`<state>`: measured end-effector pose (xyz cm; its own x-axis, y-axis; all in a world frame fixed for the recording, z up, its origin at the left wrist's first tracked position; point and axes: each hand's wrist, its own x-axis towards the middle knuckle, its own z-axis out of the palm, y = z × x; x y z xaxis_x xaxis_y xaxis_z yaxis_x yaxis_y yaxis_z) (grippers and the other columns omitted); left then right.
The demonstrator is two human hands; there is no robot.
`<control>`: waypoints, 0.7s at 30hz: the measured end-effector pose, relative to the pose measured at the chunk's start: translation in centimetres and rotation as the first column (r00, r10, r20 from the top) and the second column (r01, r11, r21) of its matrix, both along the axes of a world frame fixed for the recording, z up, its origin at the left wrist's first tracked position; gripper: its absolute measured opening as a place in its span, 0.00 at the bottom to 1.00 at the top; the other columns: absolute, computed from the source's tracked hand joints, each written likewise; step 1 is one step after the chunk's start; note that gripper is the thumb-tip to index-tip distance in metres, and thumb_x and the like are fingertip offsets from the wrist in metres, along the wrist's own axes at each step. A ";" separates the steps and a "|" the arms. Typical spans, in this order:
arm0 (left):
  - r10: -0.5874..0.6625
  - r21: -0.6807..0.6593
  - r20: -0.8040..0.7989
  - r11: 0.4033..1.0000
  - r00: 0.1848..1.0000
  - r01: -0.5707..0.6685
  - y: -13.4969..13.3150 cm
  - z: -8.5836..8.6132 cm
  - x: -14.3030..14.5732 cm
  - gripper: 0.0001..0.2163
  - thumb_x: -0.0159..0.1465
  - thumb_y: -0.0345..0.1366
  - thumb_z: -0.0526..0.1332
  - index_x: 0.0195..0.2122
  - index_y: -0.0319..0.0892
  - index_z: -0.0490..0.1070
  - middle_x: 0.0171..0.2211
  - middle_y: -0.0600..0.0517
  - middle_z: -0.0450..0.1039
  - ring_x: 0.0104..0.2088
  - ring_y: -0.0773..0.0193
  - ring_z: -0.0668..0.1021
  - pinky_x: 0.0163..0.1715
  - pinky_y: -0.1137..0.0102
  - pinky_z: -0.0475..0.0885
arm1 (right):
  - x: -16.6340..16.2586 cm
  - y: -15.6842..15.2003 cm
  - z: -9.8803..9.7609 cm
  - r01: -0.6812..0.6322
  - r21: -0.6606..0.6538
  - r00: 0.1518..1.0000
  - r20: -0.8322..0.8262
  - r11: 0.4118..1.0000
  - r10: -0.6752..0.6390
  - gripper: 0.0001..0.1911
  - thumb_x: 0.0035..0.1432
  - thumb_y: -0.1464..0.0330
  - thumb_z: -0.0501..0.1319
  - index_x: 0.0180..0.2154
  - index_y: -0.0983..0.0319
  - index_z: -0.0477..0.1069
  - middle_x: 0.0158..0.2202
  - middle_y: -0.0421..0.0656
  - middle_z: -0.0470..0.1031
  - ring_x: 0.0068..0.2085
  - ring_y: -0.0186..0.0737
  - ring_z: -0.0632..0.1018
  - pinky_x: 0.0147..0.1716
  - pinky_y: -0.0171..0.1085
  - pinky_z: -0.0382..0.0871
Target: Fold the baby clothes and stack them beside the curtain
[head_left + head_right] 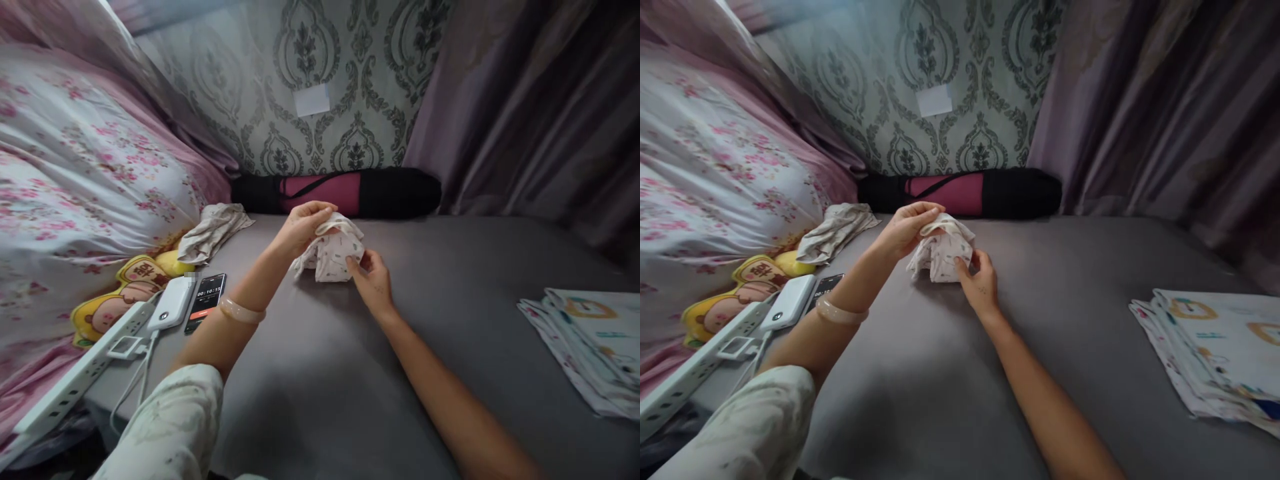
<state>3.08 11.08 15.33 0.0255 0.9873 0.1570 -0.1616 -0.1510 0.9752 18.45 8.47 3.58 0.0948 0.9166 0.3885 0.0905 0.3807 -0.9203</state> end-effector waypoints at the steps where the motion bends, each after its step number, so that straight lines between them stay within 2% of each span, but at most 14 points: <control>1: -0.017 -0.018 0.007 1.000 1.000 0.017 -0.1 -0.2 0.3 0.09 0.57 0.34 0.68 0.35 0.35 0.73 0.29 0.53 0.73 0.27 0.71 0.76 0.35 0.70 0.76 | 0.3 0.1 0.3 -0.040 -0.020 0.999 -0.023 0.999 0.039 0.19 0.55 0.53 0.61 0.39 0.62 0.69 0.37 0.45 0.76 0.39 0.41 0.76 0.40 0.39 0.70; 3: -0.027 -0.042 0.004 0.999 1.000 0.027 -0.1 -0.5 0.6 0.10 0.57 0.36 0.69 0.35 0.35 0.73 0.29 0.52 0.74 0.28 0.70 0.76 0.37 0.68 0.77 | 1.1 0.3 1.0 -0.067 -0.038 0.997 -0.049 0.997 0.065 0.18 0.57 0.53 0.59 0.36 0.62 0.70 0.32 0.42 0.76 0.35 0.38 0.76 0.36 0.36 0.69; 5: -0.028 -0.054 -0.014 0.998 1.000 0.027 0.0 -0.7 0.4 0.13 0.58 0.40 0.68 0.35 0.34 0.72 0.30 0.50 0.74 0.30 0.68 0.78 0.40 0.66 0.77 | 1.8 0.4 1.7 -0.027 -0.031 0.999 -0.048 0.999 0.026 0.16 0.58 0.54 0.58 0.35 0.61 0.70 0.31 0.41 0.75 0.33 0.37 0.75 0.33 0.34 0.68; 7: -0.042 -0.061 -0.039 0.997 0.998 0.040 0.1 -1.0 0.2 0.15 0.59 0.43 0.68 0.36 0.34 0.72 0.31 0.49 0.74 0.33 0.65 0.79 0.42 0.64 0.76 | 2.3 0.2 2.6 0.033 -0.018 0.999 -0.006 0.999 -0.033 0.15 0.58 0.55 0.59 0.33 0.61 0.70 0.30 0.40 0.75 0.32 0.36 0.74 0.32 0.34 0.67; 9: -0.049 -0.062 -0.063 0.997 0.997 0.045 -0.1 -1.2 0.2 0.17 0.58 0.43 0.68 0.39 0.35 0.71 0.33 0.49 0.74 0.35 0.64 0.79 0.42 0.64 0.75 | 2.4 -0.6 3.6 0.032 -0.001 0.998 0.051 0.999 -0.032 0.13 0.58 0.57 0.59 0.34 0.61 0.71 0.30 0.41 0.75 0.31 0.37 0.74 0.31 0.34 0.67; 14: -0.036 -0.019 -0.075 0.999 0.997 0.034 -1.5 -1.6 1.8 0.27 0.49 0.31 0.73 0.49 0.40 0.65 0.37 0.53 0.71 0.36 0.69 0.76 0.39 0.71 0.73 | 0.6 -3.8 5.2 -0.199 0.029 0.965 0.181 0.979 0.191 0.11 0.62 0.63 0.56 0.43 0.58 0.72 0.33 0.41 0.77 0.33 0.38 0.77 0.36 0.37 0.70; 18: -0.096 -0.005 -0.031 0.995 0.995 0.096 -2.1 -2.1 2.2 0.28 0.45 0.23 0.69 0.48 0.40 0.66 0.34 0.56 0.70 0.32 0.72 0.75 0.33 0.75 0.69 | 0.3 -4.8 5.4 -0.372 0.071 0.882 0.338 0.925 0.329 0.19 0.60 0.70 0.56 0.52 0.55 0.70 0.45 0.42 0.77 0.41 0.39 0.78 0.42 0.39 0.71; 19: -0.105 -0.013 -0.023 0.994 0.994 0.105 -2.2 -2.2 2.1 0.27 0.45 0.23 0.68 0.48 0.40 0.66 0.34 0.56 0.71 0.31 0.72 0.75 0.32 0.75 0.69 | 0.6 -4.6 5.5 -0.396 0.066 0.867 0.356 0.916 0.350 0.19 0.59 0.70 0.56 0.52 0.55 0.71 0.45 0.42 0.77 0.41 0.39 0.78 0.42 0.39 0.71; 21: -0.100 -0.023 -0.009 0.995 0.995 0.100 -2.2 -2.2 1.5 0.24 0.46 0.23 0.66 0.46 0.40 0.67 0.34 0.55 0.72 0.29 0.72 0.75 0.31 0.75 0.68 | 1.4 -3.9 5.6 -0.382 0.047 0.870 0.356 0.923 0.342 0.13 0.60 0.68 0.57 0.45 0.57 0.75 0.38 0.42 0.79 0.37 0.39 0.78 0.39 0.39 0.72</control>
<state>4.57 8.84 13.11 0.1258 0.9829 0.1346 -0.1652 -0.1130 0.9798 19.89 4.55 9.14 -0.3894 0.8095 0.4394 0.2203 0.5451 -0.8089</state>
